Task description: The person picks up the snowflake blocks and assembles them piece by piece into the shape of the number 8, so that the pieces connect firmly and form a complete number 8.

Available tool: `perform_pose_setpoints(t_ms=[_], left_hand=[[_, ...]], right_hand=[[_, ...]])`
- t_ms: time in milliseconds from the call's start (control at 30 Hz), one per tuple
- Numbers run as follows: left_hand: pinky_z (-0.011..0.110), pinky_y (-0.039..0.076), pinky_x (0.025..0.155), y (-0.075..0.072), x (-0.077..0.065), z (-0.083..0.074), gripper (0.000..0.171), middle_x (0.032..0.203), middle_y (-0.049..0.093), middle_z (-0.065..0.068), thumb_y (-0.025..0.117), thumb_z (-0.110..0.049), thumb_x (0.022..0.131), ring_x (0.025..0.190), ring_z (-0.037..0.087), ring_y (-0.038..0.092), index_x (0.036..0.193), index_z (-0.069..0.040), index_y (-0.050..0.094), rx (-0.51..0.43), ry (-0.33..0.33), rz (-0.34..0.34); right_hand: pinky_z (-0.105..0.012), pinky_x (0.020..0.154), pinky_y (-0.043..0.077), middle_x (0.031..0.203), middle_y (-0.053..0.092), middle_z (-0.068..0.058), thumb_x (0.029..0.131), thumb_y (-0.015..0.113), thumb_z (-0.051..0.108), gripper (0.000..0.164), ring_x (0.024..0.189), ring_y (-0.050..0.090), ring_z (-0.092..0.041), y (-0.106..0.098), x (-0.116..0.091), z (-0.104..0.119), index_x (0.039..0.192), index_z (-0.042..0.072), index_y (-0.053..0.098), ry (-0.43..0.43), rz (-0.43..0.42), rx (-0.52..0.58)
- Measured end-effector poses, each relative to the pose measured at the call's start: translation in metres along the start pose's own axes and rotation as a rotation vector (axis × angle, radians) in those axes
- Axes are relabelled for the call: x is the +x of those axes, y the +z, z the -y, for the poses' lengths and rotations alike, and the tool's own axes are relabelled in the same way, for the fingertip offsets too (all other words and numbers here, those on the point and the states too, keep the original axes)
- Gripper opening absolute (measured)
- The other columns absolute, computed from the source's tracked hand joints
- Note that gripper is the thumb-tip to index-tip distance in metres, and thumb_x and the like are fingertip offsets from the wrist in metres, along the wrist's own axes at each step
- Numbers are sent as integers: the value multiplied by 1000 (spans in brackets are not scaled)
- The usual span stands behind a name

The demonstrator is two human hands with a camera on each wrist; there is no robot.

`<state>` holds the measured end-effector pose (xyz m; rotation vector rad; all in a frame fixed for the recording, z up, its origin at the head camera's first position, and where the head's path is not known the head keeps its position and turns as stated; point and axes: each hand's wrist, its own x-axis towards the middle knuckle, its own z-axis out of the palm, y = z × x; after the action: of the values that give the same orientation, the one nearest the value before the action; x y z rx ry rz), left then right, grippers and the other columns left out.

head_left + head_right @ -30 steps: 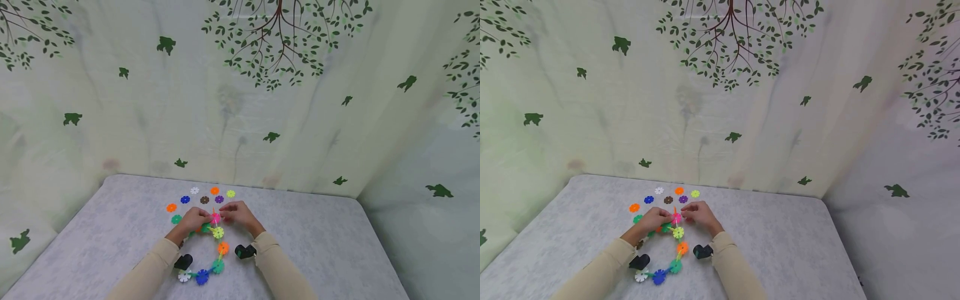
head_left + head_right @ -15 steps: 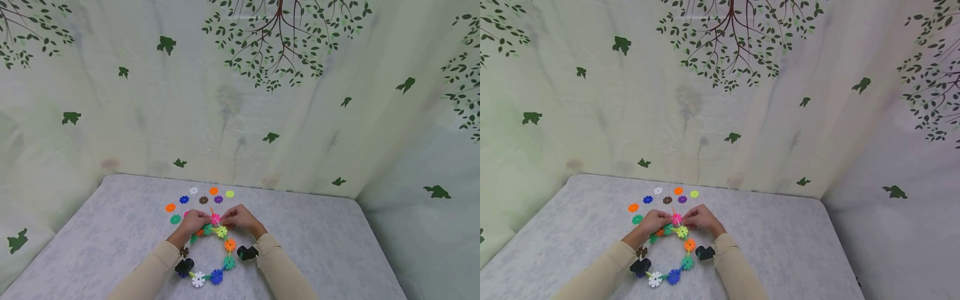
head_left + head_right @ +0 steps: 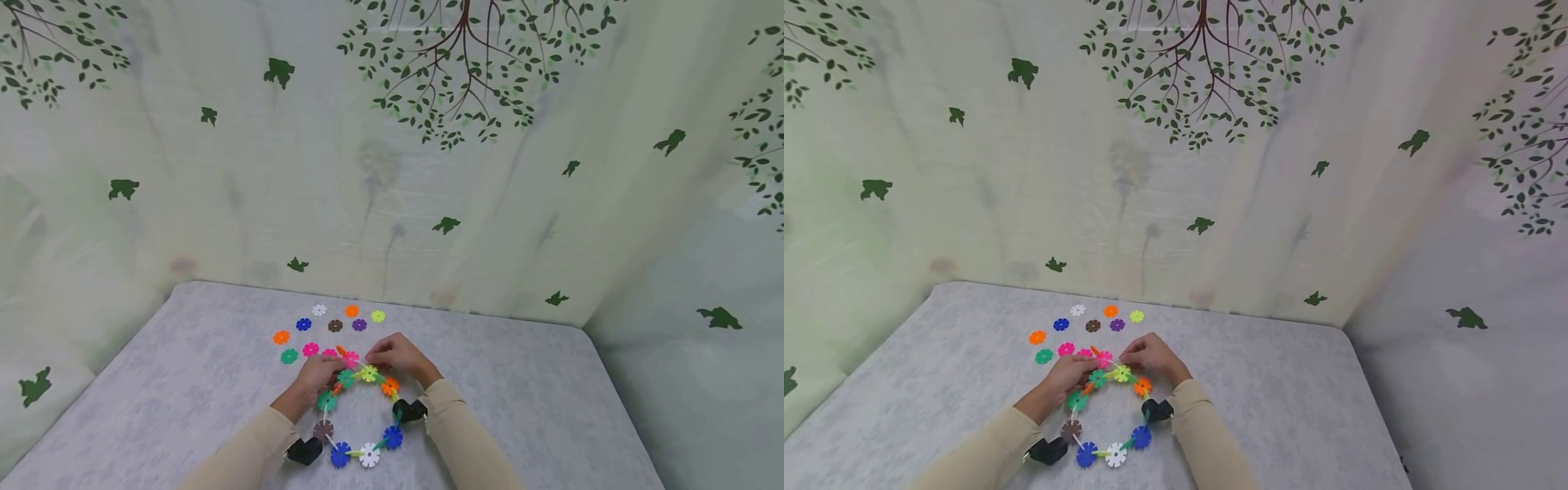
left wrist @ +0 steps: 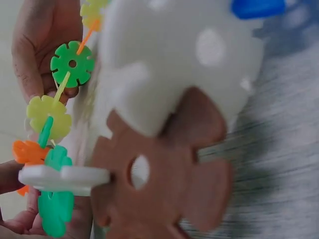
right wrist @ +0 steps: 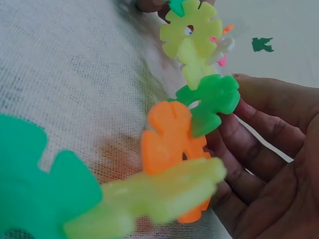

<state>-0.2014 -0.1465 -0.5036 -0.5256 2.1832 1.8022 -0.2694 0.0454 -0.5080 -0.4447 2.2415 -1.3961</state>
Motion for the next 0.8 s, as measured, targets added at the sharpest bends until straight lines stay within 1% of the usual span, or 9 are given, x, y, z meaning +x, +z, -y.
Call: perform_pose_setpoints(t_ms=[100,200,300,433,600,667,700,733,800], left_hand=[[24,51,64,-1,-4,3,30,87,66,7,55,-16,98,72,16,55,114,8,64,-34,27,-14],[24,51,62,-2,-6,5,29,86,69,7,55,-15,98,69,15,57,113,9,64,-70,57,-6],[24,51,61,-4,-6,6,28,87,71,8,56,-14,98,67,14,58,112,9,64,-106,68,5],[25,52,63,-5,-1,7,31,91,72,9,58,-17,97,69,14,61,115,8,63,-133,50,23],[26,54,66,-7,4,7,34,93,72,9,60,-20,96,72,16,63,117,7,63,-116,10,20],[27,54,66,-7,5,6,32,91,72,8,62,-20,95,71,16,62,114,6,64,-108,-2,15],[26,54,66,-6,6,6,32,90,73,8,62,-20,94,70,16,62,113,5,65,-105,-6,11],[26,54,65,-6,7,6,31,88,73,8,63,-20,94,70,16,62,111,5,66,-109,-7,9],[26,53,64,-5,7,7,30,85,72,6,65,-21,93,68,16,61,109,5,67,-118,-9,2]], right_hand=[[-23,59,49,76,68,-1,89,70,17,12,62,53,-13,1,-1,2,90,6,76,18,41,-27],[-22,58,48,77,69,-1,88,71,13,9,62,53,-13,2,-2,2,89,6,75,11,74,-42],[-22,58,48,77,69,-1,87,71,10,7,62,53,-12,3,-3,2,89,5,75,1,86,-48],[-22,58,49,78,69,-2,87,71,9,7,61,53,-12,2,-3,2,90,4,75,-11,89,-48],[-24,62,51,80,70,-2,88,70,12,10,64,55,-14,-6,0,5,92,5,75,-12,137,-74],[-25,64,52,82,69,-1,88,70,15,11,66,56,-14,-13,5,7,93,6,75,2,127,-98],[-25,65,52,82,69,-1,89,70,16,11,68,57,-15,-17,9,8,94,7,75,11,107,-115],[-26,65,52,83,69,-2,89,70,16,12,69,57,-16,-21,13,9,96,7,74,19,77,-128],[-27,67,52,87,67,-3,89,70,18,15,73,57,-17,-27,22,10,101,8,73,47,-17,-152]])
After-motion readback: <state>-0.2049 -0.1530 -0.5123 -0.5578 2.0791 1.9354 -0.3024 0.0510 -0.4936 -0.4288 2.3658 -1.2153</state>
